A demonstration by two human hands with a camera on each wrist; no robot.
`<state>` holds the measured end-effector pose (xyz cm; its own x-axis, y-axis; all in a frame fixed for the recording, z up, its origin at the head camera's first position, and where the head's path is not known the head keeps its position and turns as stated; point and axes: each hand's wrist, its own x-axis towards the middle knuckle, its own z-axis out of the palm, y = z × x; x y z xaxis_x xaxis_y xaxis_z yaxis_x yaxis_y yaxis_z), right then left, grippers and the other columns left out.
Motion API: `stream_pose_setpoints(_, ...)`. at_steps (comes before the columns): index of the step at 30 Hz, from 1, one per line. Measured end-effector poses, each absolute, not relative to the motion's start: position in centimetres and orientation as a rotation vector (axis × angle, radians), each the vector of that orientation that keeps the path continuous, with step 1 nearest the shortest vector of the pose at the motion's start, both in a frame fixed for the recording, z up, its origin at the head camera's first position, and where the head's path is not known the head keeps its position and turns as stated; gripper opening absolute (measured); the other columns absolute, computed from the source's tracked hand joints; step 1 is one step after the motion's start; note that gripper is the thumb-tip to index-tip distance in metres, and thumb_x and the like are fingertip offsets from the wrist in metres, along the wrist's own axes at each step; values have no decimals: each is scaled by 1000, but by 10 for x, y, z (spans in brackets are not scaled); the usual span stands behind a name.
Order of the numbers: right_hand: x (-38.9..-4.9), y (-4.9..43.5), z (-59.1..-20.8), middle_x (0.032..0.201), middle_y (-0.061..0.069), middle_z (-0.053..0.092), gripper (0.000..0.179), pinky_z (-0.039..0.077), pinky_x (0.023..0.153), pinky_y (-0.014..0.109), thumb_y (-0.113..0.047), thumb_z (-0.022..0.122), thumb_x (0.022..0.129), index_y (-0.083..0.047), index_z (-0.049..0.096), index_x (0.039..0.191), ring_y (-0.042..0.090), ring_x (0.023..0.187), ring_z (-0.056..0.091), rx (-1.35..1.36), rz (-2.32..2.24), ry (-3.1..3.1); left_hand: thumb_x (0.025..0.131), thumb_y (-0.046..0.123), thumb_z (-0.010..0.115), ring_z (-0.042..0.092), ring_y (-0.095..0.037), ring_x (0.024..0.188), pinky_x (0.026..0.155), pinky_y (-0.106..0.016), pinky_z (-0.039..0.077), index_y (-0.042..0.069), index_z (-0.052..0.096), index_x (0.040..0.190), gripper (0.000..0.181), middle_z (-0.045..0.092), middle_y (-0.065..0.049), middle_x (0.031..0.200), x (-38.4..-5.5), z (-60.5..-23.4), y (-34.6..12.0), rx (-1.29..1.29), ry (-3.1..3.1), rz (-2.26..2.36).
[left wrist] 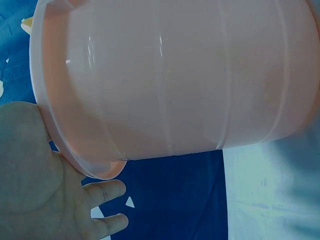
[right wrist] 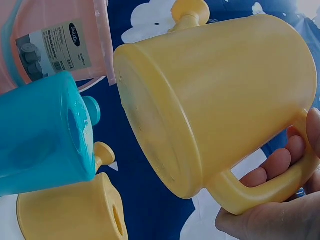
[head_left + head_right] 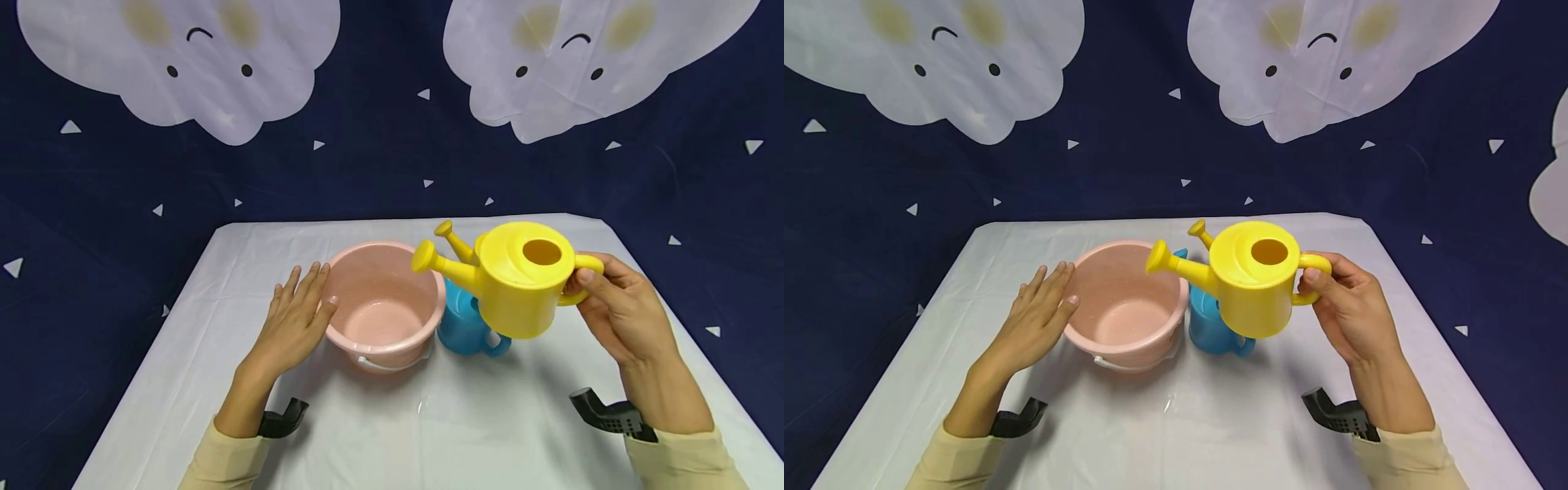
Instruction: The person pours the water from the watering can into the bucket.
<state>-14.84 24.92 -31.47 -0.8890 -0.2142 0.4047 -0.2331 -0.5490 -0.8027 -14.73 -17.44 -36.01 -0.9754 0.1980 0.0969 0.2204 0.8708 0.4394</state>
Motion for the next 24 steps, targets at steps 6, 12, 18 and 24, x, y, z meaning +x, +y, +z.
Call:
stream_pose_setpoints(6,-156,247,-310,90,13,66,29,53,80,25,15,36,94,9,61,107,20,83,64,729,2652,-1490,100,50,25,-4,-32,149,115,-61,-2,23,12,153,60,12,-5,160,-148,-359,-174,-337,-2991,-714)
stream_pose_setpoints(12,-160,245,-307,88,13,66,27,53,79,25,16,38,93,10,62,105,21,81,64,706,2667,-1483,101,49,25,-2,-33,148,115,-62,-1,22,14,153,60,13,-6,160,-149,-360,-174,-341,-2986,-710)
stream_pose_setpoints(18,-163,244,-305,88,13,67,27,53,78,25,16,39,93,9,63,105,20,81,65,709,2657,-1501,100,49,25,-2,-33,148,115,-62,-1,21,15,153,60,14,-6,160,-149,-361,-174,-340,-2983,-712)
stream_pose_setpoints(24,-166,243,-300,86,11,67,27,52,76,24,15,41,92,7,64,103,19,79,65,691,2641,-1546,100,50,25,-2,-33,149,115,-62,-1,22,14,153,60,14,-6,160,-148,-361,-174,-337,-2988,-709)
